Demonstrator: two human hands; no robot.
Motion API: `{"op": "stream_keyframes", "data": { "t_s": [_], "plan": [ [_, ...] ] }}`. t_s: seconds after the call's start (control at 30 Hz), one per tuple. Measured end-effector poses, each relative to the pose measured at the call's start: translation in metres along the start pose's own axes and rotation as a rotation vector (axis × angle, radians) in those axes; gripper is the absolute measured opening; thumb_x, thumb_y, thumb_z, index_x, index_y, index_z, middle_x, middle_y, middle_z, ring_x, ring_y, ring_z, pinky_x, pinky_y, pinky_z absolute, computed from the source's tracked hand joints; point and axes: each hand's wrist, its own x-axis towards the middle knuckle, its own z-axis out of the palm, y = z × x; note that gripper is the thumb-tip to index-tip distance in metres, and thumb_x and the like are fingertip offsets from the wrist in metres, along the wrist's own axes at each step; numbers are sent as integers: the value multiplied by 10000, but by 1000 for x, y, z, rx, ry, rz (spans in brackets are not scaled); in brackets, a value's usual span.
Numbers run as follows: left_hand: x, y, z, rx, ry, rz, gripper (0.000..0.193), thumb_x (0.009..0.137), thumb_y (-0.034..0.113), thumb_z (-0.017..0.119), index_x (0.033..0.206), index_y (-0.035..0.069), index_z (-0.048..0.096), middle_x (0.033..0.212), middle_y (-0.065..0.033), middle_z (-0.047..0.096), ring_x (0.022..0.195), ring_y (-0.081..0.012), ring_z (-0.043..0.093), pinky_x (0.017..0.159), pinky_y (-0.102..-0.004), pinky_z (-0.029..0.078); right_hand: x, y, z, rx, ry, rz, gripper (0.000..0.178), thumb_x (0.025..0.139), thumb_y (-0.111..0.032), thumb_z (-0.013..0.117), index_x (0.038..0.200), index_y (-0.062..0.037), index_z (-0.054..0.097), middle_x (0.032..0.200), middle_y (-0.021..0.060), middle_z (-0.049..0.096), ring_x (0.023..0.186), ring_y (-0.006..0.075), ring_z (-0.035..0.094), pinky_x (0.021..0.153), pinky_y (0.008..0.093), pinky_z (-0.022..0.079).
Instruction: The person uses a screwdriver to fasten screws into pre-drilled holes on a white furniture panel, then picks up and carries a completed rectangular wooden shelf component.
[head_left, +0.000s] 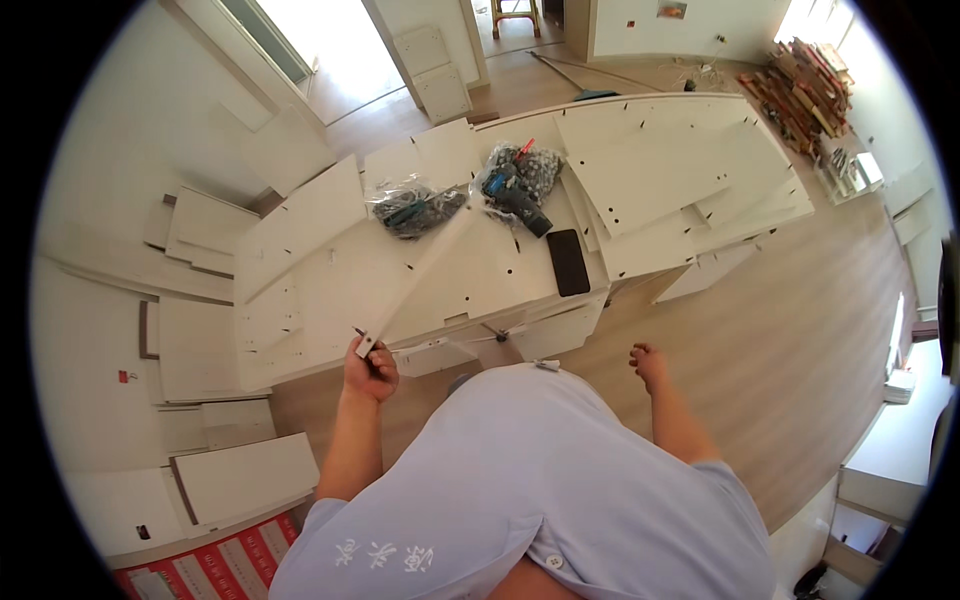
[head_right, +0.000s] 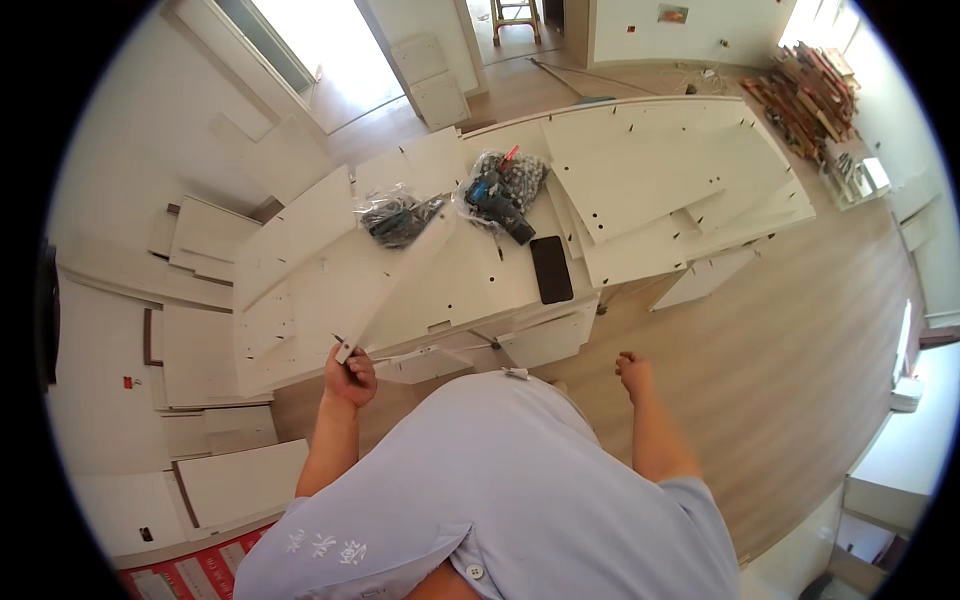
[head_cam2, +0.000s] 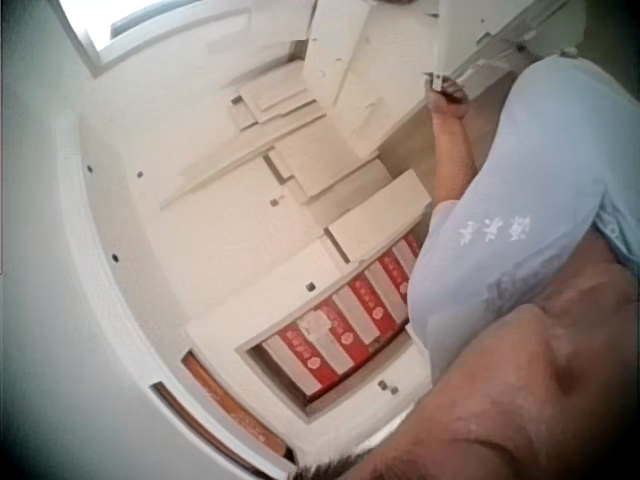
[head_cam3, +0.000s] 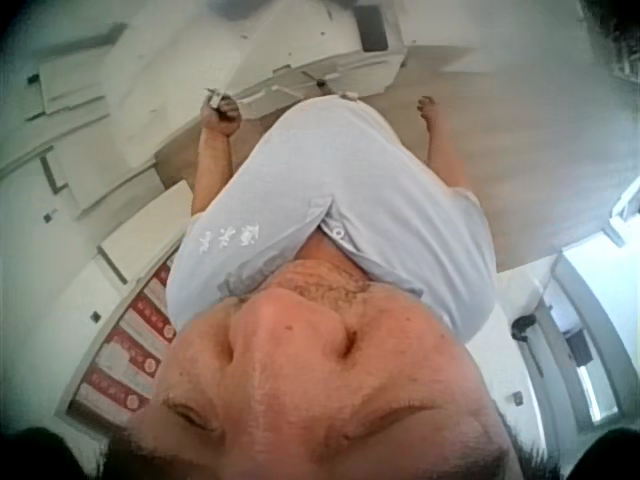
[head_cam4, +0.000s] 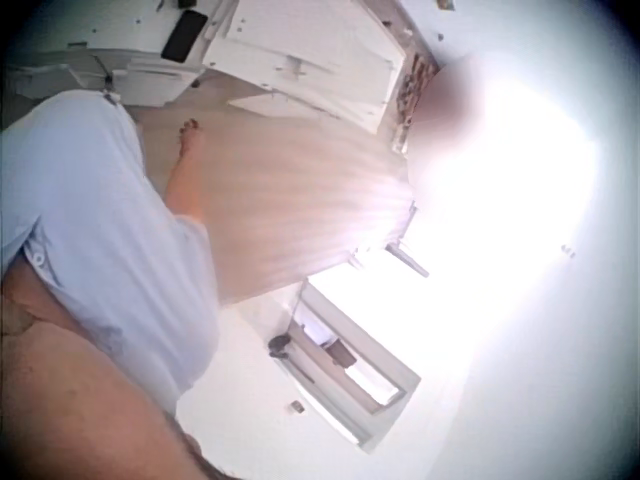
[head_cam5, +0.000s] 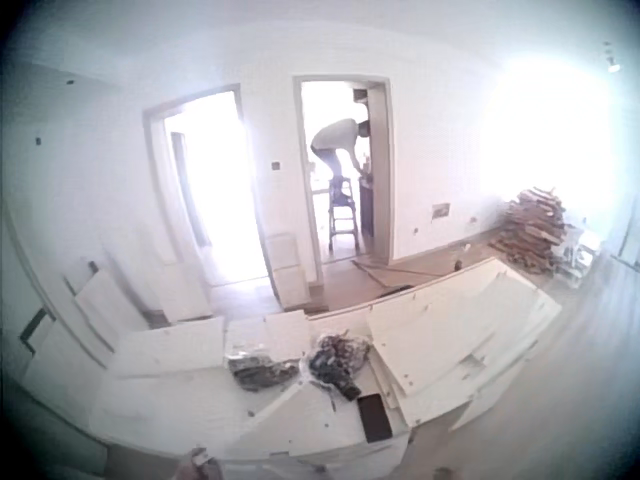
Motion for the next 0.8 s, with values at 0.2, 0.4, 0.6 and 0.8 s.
{"op": "stream_keyframes", "data": {
  "t_s": [0.2, 0.4, 0.6, 0.8],
  "plan": [
    [0, 12, 21, -95, 109, 203, 342, 945, 418, 594, 763, 138, 668, 616, 62, 640, 573, -91, 657, 507, -253, 536, 9, 31, 6, -90, -128, -6, 385, 961, -190, 629, 1313, -36, 659, 1071, 105, 737, 839, 226, 717, 652, 360, 537],
    [5, 31, 25, -84, 242, 315, 373, 979, 431, 553, 825, 118, 686, 692, 39, 686, 621, -116, 691, 522, -269, 557, -30, 131, -18, -109, -177, 242, 353, 937, -203, 654, 1234, -26, 724, 978, 146, 762, 764, 242, 731, 660, 391, 571],
    [5, 46, 35, 24, 301, 297, 437, 970, 492, 567, 1020, 70, 667, 899, -60, 733, 750, -171, 729, 583, -277, 579, -50, 197, -53, -142, -89, 399, 322, 931, -180, 628, 1198, -38, 737, 904, 130, 744, 711, 225, 714, 572, 347, 528],
    [10, 36, 49, 9, 430, 304, 608, 983, 541, 522, 1282, 18, 603, 1082, -186, 733, 877, -244, 761, 623, -293, 606, -37, 172, -63, 128, 23, 292, 343, 938, -170, 620, 1247, -47, 703, 946, 112, 733, 757, 214, 711, 593, 344, 518]
  ]
}}
